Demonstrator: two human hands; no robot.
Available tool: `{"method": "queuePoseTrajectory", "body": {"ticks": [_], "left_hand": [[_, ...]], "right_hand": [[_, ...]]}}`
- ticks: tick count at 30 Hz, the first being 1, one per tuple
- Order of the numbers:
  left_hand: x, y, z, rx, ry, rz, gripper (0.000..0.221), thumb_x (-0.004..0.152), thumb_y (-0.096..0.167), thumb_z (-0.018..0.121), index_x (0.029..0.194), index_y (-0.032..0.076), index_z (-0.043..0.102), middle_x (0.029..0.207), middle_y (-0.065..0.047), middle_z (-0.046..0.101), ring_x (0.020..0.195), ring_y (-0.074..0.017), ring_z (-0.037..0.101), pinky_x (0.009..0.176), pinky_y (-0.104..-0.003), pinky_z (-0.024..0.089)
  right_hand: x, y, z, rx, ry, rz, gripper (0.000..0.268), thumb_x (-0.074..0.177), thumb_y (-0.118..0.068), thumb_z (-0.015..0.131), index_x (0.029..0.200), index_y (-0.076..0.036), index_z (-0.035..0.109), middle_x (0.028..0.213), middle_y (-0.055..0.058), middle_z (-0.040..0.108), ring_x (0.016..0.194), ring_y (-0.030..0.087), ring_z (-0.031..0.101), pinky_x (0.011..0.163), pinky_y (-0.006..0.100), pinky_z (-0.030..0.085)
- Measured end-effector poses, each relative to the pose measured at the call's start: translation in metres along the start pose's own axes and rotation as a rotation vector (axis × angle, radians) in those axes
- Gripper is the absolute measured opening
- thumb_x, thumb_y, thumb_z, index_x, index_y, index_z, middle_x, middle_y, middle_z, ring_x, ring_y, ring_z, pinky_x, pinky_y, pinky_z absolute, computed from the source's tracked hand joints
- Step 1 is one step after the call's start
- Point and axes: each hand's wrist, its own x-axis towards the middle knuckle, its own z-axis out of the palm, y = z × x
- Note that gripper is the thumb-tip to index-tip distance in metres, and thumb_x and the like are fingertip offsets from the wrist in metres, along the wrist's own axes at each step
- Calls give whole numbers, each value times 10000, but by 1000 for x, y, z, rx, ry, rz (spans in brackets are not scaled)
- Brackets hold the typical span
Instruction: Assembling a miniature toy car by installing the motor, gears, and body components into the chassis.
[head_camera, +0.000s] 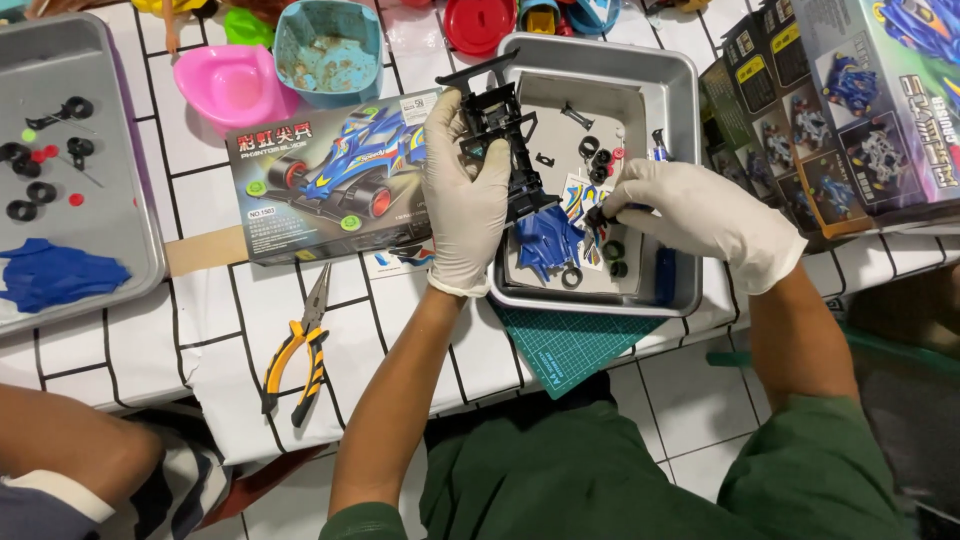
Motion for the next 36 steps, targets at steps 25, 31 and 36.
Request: {"method": "queuePoseTrajectory", "body": {"ticks": [25,31,36], "left_hand": [[-18,-40,20,459,-521,79,607,923,15,542,1506,-31,378,1517,-246,504,1417,-382,483,1217,-432,343],[-21,-42,25,581,-528,197,558,907,-47,490,1457,-77,394,1388,-299,524,1328,-420,500,1173,-459,369],[-26,-18,29,631,-521,169,374,924,120,606,1248,-48,524,1310,-253,564,1255,-396,547,1104,-443,422]], "right_hand": [[89,71,40,-955,257,296,200,731,82,528,765,-73,648,610,47,641,521,205,634,456,312,520],[81,64,11,-656,378,318,185,869,-65,544,828,-97,721,748,55,682,572,267,665,410,389,503],[80,50,-10,-202,631,2,159,943,-107,617,974,-129,771,970,61,755,764,292,681,682,429,540]]}}
